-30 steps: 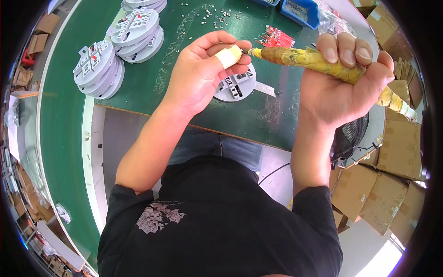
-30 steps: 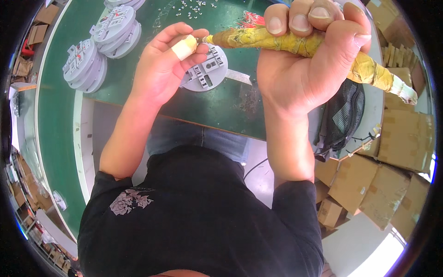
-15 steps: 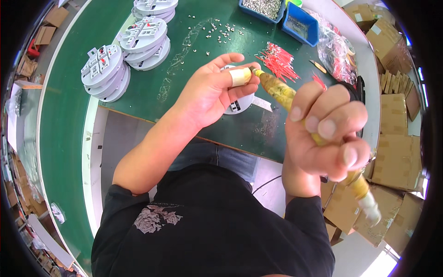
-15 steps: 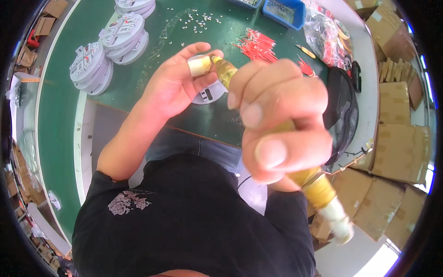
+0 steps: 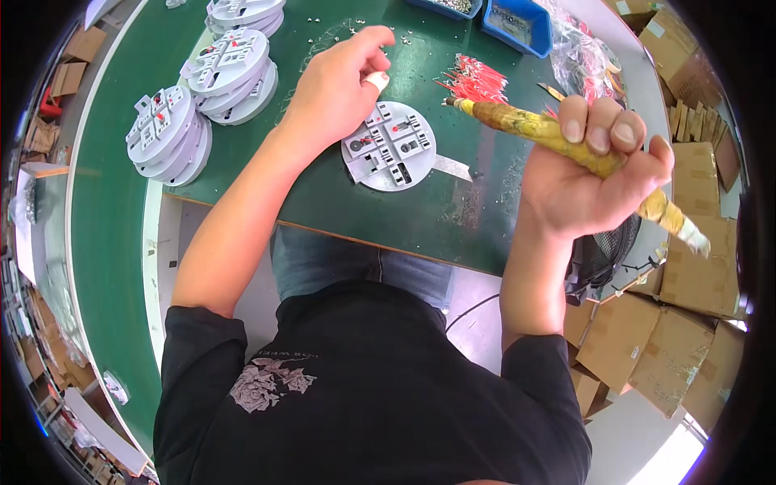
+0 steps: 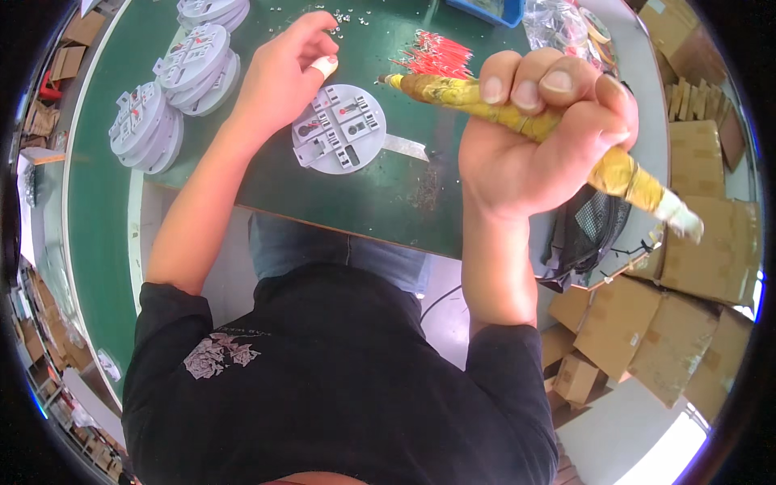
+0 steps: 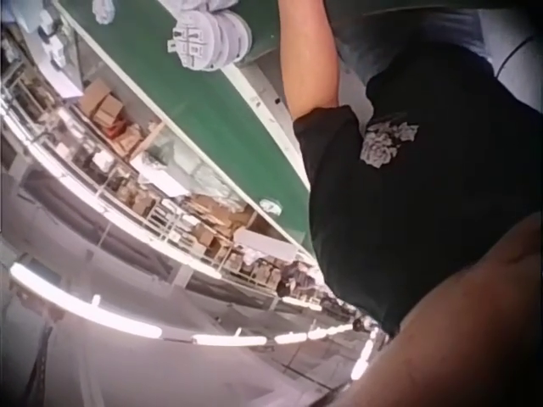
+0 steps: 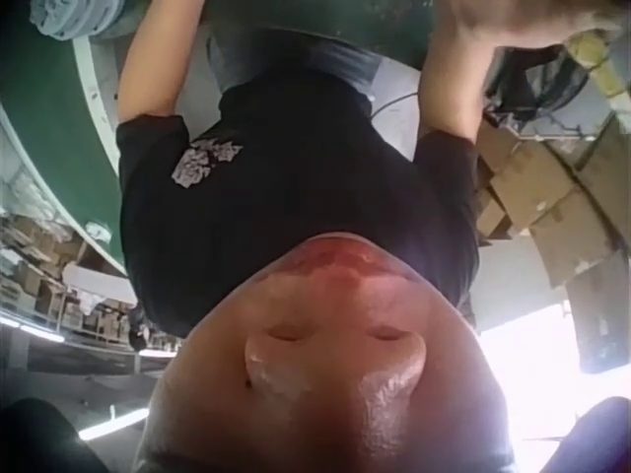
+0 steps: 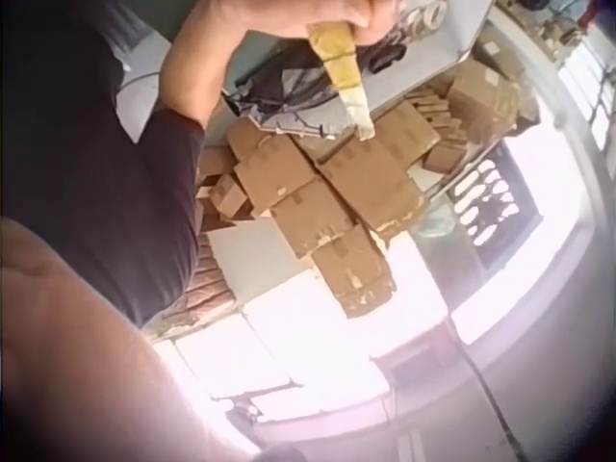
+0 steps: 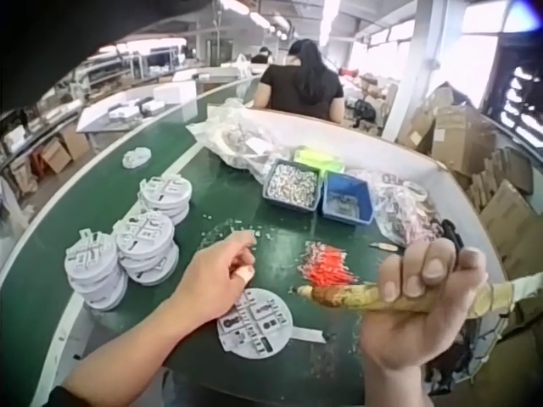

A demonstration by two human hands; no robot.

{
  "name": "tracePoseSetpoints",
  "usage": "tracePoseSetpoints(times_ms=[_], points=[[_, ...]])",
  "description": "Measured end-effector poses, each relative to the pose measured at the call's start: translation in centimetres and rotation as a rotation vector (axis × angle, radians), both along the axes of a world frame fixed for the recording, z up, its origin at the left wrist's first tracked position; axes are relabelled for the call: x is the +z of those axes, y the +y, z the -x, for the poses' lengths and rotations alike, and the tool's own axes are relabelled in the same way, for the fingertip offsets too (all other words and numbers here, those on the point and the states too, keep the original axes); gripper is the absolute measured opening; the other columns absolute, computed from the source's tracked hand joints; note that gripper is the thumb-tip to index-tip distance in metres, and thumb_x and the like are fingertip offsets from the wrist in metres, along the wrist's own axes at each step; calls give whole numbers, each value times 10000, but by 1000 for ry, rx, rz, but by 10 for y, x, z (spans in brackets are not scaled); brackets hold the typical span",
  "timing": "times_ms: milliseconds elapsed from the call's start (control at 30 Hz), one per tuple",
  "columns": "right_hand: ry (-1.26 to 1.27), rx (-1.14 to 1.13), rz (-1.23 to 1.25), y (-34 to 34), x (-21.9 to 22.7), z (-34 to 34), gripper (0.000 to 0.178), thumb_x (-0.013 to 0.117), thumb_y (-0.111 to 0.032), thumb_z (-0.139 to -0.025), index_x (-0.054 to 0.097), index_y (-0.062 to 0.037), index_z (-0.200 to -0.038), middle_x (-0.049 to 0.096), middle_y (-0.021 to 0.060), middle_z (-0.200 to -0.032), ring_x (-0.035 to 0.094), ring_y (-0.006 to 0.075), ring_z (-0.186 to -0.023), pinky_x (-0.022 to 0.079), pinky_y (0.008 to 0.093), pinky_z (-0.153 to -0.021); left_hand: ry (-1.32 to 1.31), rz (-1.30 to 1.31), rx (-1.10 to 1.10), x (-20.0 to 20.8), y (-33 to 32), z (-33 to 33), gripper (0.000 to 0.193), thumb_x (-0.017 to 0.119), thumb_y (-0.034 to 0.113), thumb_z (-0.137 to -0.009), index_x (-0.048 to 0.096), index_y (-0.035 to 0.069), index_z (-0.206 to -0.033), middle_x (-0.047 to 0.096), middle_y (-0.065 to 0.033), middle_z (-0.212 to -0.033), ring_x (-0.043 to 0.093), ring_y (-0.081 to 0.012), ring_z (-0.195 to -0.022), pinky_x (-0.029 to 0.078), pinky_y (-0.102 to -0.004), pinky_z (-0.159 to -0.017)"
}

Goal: Assembling electronic components by soldering or gluing parts onto a circular base plate at a workbench.

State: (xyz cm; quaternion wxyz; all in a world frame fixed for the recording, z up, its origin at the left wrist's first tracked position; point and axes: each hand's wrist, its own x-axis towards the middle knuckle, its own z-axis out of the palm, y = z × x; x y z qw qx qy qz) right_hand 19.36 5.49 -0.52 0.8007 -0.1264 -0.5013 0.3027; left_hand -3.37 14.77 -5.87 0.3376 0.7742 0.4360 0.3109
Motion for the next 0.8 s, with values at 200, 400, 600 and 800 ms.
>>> tracePoseSetpoints(times_ms=[200,400,600,800], points=[[187,60,76,-2,4,-10,247,558,-417,-1029,626,-223,-1166,650,-13,-930,535,154,-764,469,344,-658,6,-271,-134,11,-14,-4,385,680,45,-901,567,12,-1268,728,-40,-1088,683,-127,-976,554,-339,-821],[203,131,57,-9,12,-7,249,556,-425,-1027,631,-227,-1157,667,-13,-920,546,155,-779,468,341,-651,-414,487,-204,43,-46,-15,434,687,92,-907,546,28,-1312,734,-33,-1082,673,-142,-1011,529,-347,-878],[150,99,23,-9,14,1,274,557,-442,-1018,628,-217,-1158,669,-9,-931,555,160,-791,479,352,-651,-389,527,-169,43,-47,-9,455,690,99,-900,537,49,-1325,745,-32,-1086,658,-132,-1064,514,-360,-926],[130,34,53,-7,13,1,276,563,-436,-1015,622,-209,-1161,666,-6,-924,561,163,-768,494,366,-655,70,-44,44,21,-32,26,391,671,68,-896,581,66,-1276,749,-38,-1102,661,-195,-1110,486,-362,-977]])
